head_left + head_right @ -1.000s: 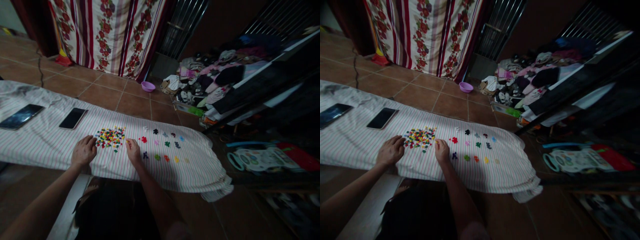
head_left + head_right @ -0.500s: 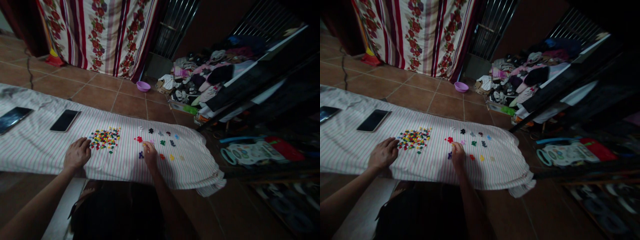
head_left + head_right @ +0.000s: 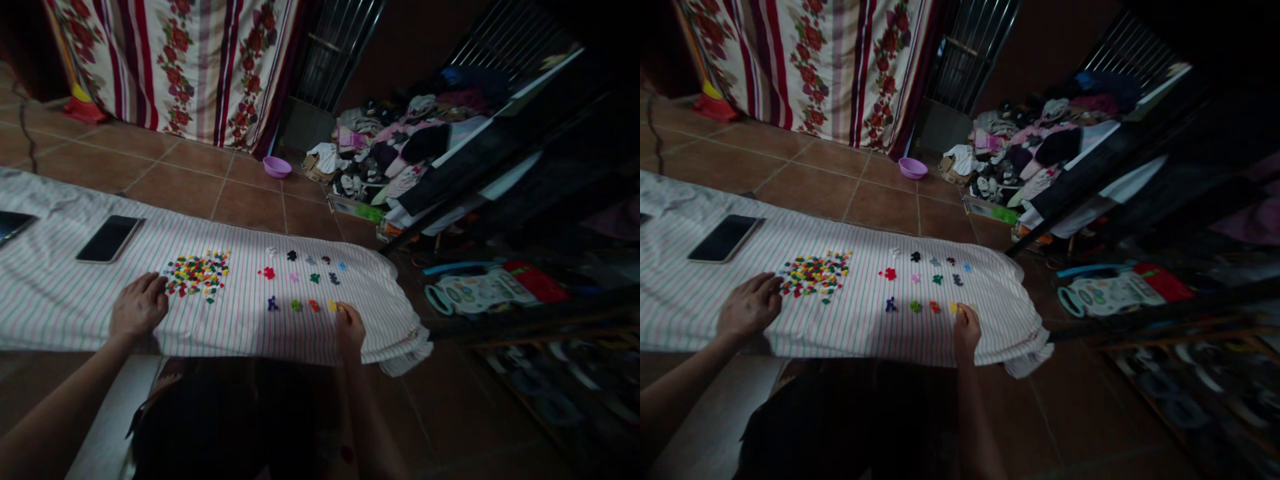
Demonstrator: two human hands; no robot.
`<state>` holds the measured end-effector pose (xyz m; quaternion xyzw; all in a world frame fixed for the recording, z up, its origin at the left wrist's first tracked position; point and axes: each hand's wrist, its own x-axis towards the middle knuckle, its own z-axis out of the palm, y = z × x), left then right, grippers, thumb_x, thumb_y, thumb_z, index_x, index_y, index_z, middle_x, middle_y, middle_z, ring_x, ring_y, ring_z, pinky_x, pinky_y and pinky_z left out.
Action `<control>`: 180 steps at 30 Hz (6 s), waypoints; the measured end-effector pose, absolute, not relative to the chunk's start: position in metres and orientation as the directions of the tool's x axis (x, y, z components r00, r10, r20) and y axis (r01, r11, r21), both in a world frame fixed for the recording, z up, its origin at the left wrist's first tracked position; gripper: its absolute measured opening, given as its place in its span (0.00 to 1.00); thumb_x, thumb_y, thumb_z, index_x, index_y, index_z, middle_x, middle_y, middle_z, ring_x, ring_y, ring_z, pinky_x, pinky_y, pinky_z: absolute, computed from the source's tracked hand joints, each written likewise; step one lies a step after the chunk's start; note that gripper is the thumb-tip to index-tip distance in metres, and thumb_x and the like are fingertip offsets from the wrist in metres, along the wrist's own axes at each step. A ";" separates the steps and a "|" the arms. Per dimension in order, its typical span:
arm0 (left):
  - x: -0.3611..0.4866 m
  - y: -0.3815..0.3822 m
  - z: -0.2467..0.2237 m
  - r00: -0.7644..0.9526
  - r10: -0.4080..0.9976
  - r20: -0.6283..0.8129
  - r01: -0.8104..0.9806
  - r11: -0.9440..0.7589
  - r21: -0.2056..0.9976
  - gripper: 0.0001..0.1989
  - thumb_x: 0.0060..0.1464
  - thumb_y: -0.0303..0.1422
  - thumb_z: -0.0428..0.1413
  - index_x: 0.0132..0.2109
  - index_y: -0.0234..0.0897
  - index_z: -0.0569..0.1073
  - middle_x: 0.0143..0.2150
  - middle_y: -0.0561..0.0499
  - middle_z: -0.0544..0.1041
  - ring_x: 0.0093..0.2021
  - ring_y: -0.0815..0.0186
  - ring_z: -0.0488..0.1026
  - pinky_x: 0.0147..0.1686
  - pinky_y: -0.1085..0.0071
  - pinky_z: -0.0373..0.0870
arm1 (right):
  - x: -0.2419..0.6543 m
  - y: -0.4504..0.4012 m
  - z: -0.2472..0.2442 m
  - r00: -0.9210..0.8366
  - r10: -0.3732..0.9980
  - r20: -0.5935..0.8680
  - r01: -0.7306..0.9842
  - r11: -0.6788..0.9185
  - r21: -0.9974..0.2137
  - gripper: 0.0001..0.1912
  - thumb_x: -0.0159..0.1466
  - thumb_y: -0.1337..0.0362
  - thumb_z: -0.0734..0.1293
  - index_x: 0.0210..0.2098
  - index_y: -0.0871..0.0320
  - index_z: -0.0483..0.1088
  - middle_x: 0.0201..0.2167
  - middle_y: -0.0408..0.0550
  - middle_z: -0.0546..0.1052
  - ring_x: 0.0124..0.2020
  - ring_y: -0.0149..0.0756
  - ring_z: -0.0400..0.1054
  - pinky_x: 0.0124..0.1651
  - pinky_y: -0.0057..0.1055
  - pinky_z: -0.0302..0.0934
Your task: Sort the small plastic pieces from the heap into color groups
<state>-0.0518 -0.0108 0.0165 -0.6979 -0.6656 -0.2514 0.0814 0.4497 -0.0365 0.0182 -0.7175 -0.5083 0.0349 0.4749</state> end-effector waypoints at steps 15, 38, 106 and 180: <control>-0.053 -0.010 0.018 0.001 0.891 0.453 0.959 -0.129 0.251 0.17 0.54 0.32 0.45 0.49 0.35 0.70 0.53 0.37 0.73 0.54 0.46 0.70 0.53 0.48 0.67 | 0.465 -0.020 0.000 0.453 0.786 0.421 0.736 -0.062 -0.675 0.20 0.59 0.56 0.56 0.38 0.60 0.76 0.38 0.56 0.78 0.40 0.43 0.71 0.46 0.40 0.65; -0.052 -0.011 0.016 -0.040 0.893 0.448 0.946 -0.111 0.305 0.19 0.53 0.32 0.47 0.51 0.35 0.72 0.54 0.38 0.73 0.57 0.48 0.67 0.56 0.49 0.64 | 0.459 -0.004 -0.019 0.179 0.823 0.539 0.905 0.077 -0.418 0.22 0.66 0.56 0.53 0.37 0.59 0.75 0.41 0.56 0.77 0.45 0.43 0.68 0.51 0.44 0.60; -0.050 -0.009 0.015 -0.064 0.894 0.444 0.961 -0.064 0.268 0.18 0.55 0.31 0.47 0.50 0.35 0.74 0.55 0.39 0.73 0.57 0.53 0.68 0.56 0.55 0.66 | 0.327 0.023 0.028 -0.038 0.805 0.591 0.829 0.356 -0.432 0.20 0.67 0.61 0.52 0.42 0.58 0.73 0.44 0.55 0.74 0.49 0.42 0.66 0.53 0.44 0.61; -0.039 -0.020 0.020 -0.166 0.900 0.403 0.953 0.041 0.301 0.20 0.58 0.33 0.41 0.47 0.29 0.73 0.52 0.34 0.73 0.53 0.52 0.69 0.53 0.56 0.65 | 0.339 0.002 0.030 0.155 0.843 0.515 0.682 0.286 -0.673 0.12 0.62 0.63 0.59 0.37 0.57 0.73 0.34 0.49 0.74 0.32 0.34 0.69 0.37 0.31 0.66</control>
